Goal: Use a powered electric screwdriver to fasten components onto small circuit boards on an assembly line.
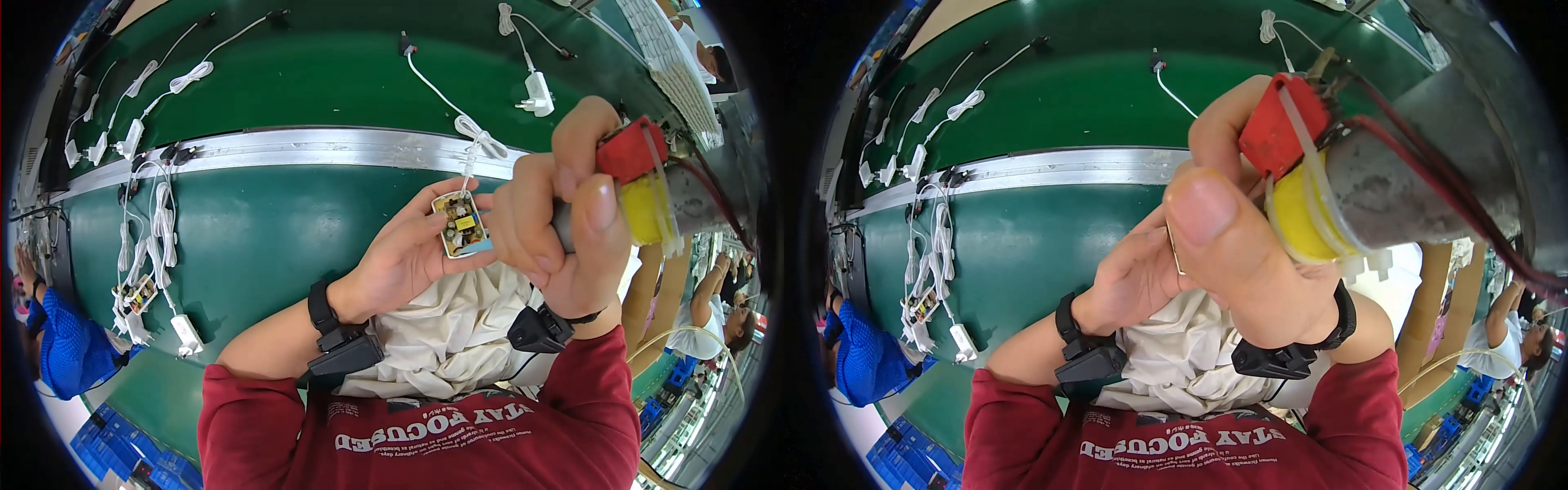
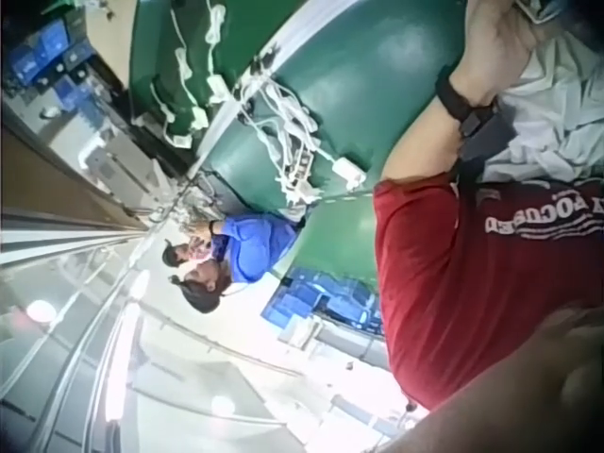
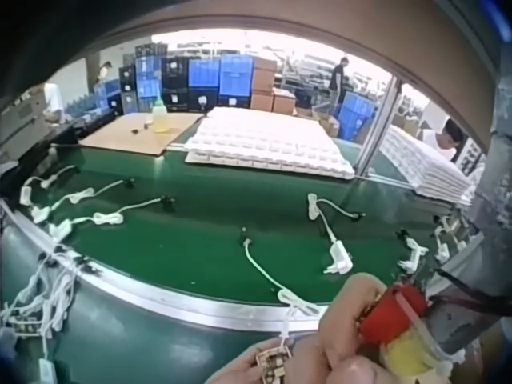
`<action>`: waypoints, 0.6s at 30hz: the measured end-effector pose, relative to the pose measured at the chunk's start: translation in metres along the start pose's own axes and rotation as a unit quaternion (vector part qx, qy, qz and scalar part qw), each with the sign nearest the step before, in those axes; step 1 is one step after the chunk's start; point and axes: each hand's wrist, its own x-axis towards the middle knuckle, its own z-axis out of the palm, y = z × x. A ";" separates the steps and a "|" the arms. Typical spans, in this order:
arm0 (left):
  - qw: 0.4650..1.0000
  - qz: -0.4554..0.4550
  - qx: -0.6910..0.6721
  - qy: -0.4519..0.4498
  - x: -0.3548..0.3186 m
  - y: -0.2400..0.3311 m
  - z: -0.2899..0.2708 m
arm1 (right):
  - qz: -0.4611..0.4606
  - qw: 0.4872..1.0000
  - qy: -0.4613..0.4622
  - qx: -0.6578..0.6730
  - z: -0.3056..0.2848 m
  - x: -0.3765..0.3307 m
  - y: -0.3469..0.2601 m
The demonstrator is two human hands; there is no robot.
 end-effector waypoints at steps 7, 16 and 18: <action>1.000 0.001 -0.017 0.004 0.001 0.000 0.004 | 0.006 1.000 0.005 -0.008 -0.001 0.000 -0.004; 1.000 -0.015 0.010 0.008 0.003 0.000 0.008 | 0.027 0.998 0.044 -0.024 0.001 0.004 -0.018; 0.999 -0.018 0.032 0.019 0.004 0.000 0.014 | 0.027 0.998 0.051 -0.017 -0.001 0.005 -0.024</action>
